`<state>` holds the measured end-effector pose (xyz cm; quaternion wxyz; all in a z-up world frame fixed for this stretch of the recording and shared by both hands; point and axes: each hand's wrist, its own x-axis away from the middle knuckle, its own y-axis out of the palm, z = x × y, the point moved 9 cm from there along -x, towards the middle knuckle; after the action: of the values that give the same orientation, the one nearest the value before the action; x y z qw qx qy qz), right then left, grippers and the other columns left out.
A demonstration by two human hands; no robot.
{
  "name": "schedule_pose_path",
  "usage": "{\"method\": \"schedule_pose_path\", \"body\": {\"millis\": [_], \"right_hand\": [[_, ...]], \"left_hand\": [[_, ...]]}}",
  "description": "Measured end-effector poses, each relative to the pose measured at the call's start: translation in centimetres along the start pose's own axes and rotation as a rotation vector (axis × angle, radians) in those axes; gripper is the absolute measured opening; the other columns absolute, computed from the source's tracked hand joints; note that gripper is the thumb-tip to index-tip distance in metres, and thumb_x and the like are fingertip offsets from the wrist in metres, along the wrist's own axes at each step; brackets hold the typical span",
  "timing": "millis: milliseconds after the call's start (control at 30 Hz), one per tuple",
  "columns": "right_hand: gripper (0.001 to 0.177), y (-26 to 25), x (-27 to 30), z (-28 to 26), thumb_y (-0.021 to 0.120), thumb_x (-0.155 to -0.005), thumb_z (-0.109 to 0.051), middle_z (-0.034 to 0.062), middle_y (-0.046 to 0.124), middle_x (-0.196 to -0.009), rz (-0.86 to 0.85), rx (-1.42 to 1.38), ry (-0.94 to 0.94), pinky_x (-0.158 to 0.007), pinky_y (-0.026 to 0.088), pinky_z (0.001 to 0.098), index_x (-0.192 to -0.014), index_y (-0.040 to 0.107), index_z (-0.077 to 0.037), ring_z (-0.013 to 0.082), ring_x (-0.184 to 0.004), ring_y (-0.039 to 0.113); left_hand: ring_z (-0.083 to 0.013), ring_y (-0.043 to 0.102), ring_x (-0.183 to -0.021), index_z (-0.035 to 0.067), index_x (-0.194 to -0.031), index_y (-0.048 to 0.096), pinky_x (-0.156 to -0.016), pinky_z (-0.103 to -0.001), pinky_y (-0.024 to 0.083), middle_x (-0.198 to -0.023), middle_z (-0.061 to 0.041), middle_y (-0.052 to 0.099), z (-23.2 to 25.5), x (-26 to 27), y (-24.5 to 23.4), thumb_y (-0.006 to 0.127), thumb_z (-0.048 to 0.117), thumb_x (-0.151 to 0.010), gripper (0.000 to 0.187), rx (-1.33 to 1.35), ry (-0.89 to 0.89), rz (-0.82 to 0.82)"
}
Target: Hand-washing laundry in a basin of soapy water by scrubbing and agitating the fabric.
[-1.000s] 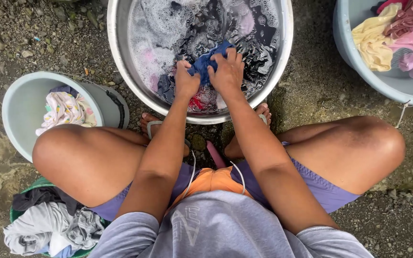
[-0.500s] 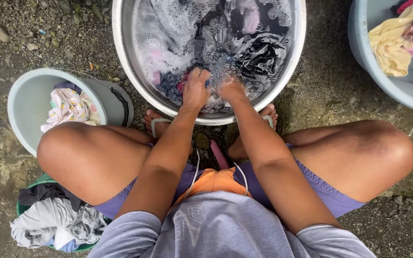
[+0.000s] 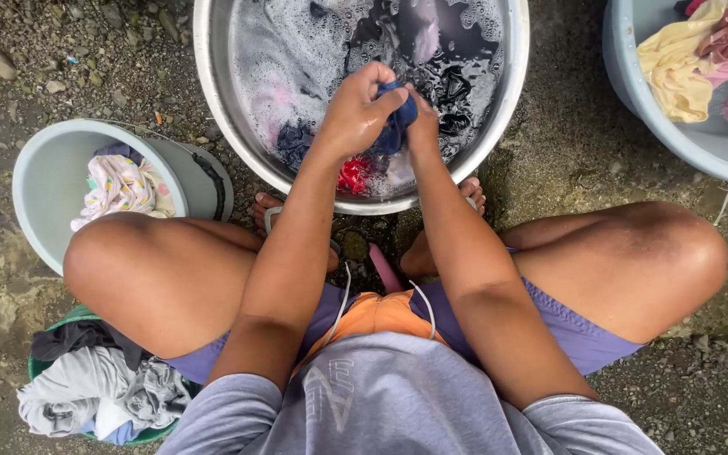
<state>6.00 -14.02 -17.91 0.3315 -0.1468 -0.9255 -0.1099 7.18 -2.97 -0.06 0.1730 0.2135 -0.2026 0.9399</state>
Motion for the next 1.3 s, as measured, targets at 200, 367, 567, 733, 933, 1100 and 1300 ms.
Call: {"method": "schedule_pose_path", "body": {"millis": [200,367,567,733,933,1100,1300], "right_hand": [[0.042,3.9,5.0,-6.3,0.054,-0.075,-0.046,0.0153,0.062,-0.09,-0.147,-0.611,0.129,-0.076,0.053,0.0396,-0.094,0.055,-0.008,0.0305,-0.082,0.062],[0.039,5.2,8.1,-8.7,0.05,-0.078,-0.045,0.0118,0.059,-0.094,-0.098,-0.135,-0.171,-0.085,0.051,0.0353,-0.089,0.056,-0.008,0.0239,-0.088,0.06],[0.036,6.0,8.3,-8.7,0.048,-0.081,-0.046,0.0056,0.052,-0.08,-0.099,0.085,-0.268,-0.072,0.043,0.033,-0.077,0.051,-0.011,0.0185,-0.075,0.051],[0.039,6.4,8.4,-8.7,0.047,-0.083,-0.048,0.0001,0.045,-0.066,-0.093,0.29,-0.351,-0.061,0.036,0.031,-0.066,0.046,-0.012,0.0137,-0.064,0.043],[0.044,5.5,6.7,-8.3,0.045,-0.085,-0.049,-0.0039,0.043,-0.055,-0.061,0.594,-0.409,-0.05,0.029,0.0296,-0.058,0.043,-0.015,0.0107,-0.053,0.038],[0.035,1.6,4.3,-7.9,0.046,-0.086,-0.046,0.0066,0.039,-0.111,0.11,0.875,-0.262,-0.081,0.051,0.0418,-0.086,0.062,-0.015,0.0242,-0.112,0.039],[0.028,4.9,5.4,-5.5,0.063,-0.082,-0.026,0.0095,0.043,-0.109,0.009,1.196,-0.817,-0.078,0.045,0.0422,-0.108,0.059,-0.017,0.0275,-0.098,0.043]], "left_hand": [[-0.0264,0.059,-0.087,0.011,-0.084,0.049,-0.067,-0.037,0.058,-0.095,-0.017,0.059,-1.8,-1.1,-0.2,0.057,0.024,-0.079,0.016,0.914,-0.009,0.161],[-0.0278,0.043,-0.123,0.016,-0.124,0.046,-0.101,-0.042,0.034,-0.135,-0.011,0.045,-7.1,-1.5,-1.1,0.029,0.061,-0.08,0.065,0.404,-0.087,0.508],[-0.0199,0.06,-0.079,0.011,-0.081,0.066,-0.069,-0.031,0.046,-0.079,-0.007,0.066,-7.9,0.4,-2.9,0.037,0.057,-0.078,0.054,0.437,-0.062,0.789],[-0.0131,0.029,-0.046,0.013,-0.048,0.036,-0.049,-0.032,0.026,-0.045,0.001,0.031,-8.6,0.5,-2.7,0.043,0.043,-0.084,0.047,0.428,-0.053,0.857],[-0.0135,0.03,-0.047,0.011,-0.05,0.035,-0.046,-0.034,0.022,-0.047,0.001,0.033,-9.4,-1.4,-2.2,0.043,0.035,-0.084,0.042,0.223,0.016,0.703],[-0.0073,0.038,-0.046,0.014,-0.086,0.046,-0.041,-0.025,0.034,-0.065,0.001,0.047,-11.4,-0.1,-2.7,0.055,0.023,-0.08,0.014,0.247,-0.197,0.567],[-0.0175,0.063,-0.067,0.014,-0.099,0.044,-0.052,-0.025,0.056,-0.101,-0.015,0.06,-15.4,-1.9,0.3,0.062,0.002,-0.08,0.029,0.143,-0.373,0.429]]}}
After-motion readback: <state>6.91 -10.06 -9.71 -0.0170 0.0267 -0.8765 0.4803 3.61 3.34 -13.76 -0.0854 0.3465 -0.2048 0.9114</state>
